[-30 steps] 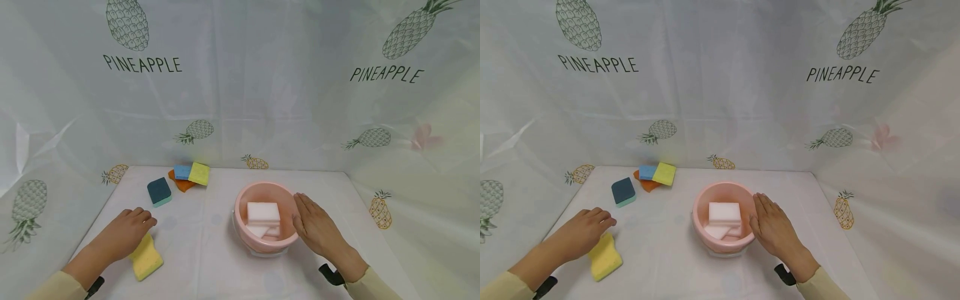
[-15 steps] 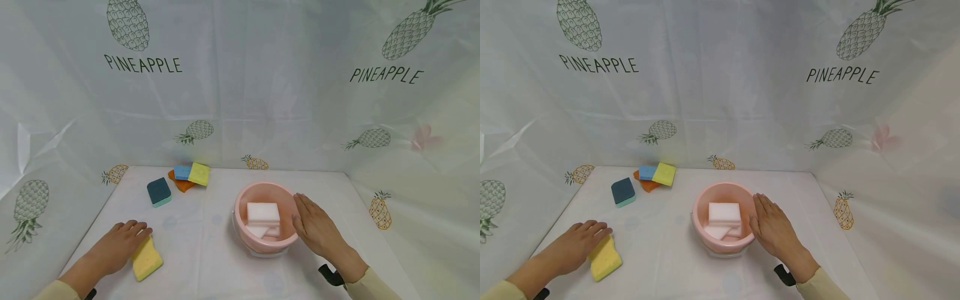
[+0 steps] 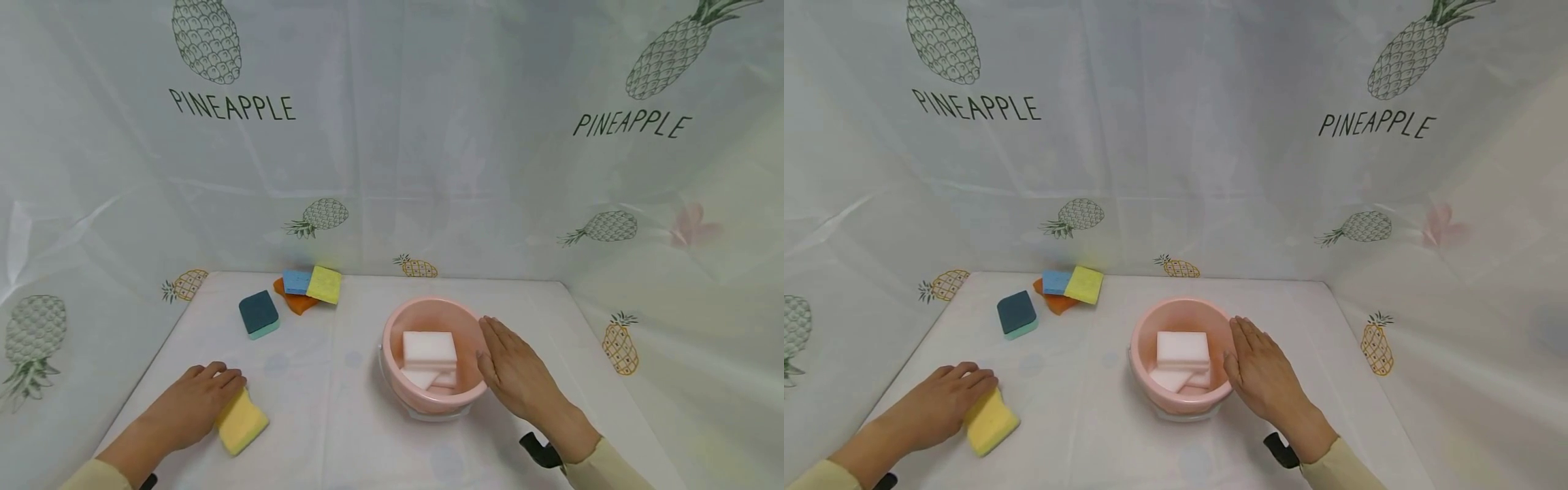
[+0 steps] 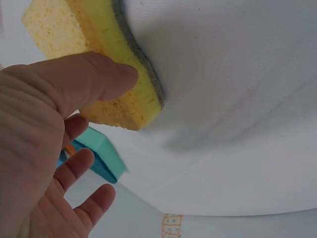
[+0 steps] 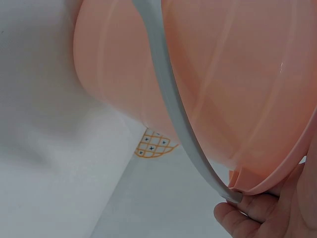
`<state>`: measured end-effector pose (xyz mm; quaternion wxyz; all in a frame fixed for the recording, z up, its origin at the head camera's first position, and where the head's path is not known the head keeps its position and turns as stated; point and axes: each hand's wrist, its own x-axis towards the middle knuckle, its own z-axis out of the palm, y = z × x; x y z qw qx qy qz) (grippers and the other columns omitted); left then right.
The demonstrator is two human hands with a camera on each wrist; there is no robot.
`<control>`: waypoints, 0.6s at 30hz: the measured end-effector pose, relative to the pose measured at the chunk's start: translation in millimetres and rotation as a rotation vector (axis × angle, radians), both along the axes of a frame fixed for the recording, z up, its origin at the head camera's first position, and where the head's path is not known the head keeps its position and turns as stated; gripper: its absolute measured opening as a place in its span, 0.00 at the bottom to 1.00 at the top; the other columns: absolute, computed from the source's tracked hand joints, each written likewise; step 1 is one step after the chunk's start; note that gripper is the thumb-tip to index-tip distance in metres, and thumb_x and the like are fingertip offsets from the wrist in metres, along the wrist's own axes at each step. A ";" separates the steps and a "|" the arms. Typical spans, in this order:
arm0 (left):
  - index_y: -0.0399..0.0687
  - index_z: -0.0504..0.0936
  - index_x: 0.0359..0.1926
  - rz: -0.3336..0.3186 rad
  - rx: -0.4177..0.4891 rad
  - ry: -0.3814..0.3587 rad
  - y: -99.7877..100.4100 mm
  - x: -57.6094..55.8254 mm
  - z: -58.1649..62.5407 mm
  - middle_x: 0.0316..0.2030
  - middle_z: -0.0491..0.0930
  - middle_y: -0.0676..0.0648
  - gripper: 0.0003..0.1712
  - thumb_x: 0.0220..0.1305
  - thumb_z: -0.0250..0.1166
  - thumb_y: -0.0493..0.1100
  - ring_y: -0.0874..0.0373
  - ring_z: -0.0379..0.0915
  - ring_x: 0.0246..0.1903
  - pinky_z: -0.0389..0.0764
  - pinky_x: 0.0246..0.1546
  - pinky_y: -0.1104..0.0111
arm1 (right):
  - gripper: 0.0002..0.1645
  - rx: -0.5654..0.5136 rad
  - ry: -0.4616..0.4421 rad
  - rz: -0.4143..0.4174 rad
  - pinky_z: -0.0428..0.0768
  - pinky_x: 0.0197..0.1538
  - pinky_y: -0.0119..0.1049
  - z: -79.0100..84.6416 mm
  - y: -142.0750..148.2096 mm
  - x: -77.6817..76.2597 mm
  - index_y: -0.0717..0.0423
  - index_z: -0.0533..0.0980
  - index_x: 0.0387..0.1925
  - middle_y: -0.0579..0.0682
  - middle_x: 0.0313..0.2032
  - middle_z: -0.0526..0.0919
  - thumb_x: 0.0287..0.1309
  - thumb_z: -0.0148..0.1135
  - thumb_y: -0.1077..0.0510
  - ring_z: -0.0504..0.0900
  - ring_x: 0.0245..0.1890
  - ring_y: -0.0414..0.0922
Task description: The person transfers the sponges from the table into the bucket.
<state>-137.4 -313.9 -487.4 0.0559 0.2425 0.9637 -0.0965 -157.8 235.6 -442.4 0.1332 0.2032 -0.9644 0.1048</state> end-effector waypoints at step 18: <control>0.41 0.77 0.59 0.070 0.013 0.183 -1.2 -20.6 -15.1 0.54 0.80 0.41 0.39 0.50 0.80 0.54 0.42 0.74 0.54 0.78 0.57 0.43 | 0.33 -0.025 0.038 0.023 0.70 0.72 0.59 -2.9 1.0 0.1 0.72 0.65 0.74 0.67 0.73 0.70 0.79 0.50 0.53 0.70 0.74 0.64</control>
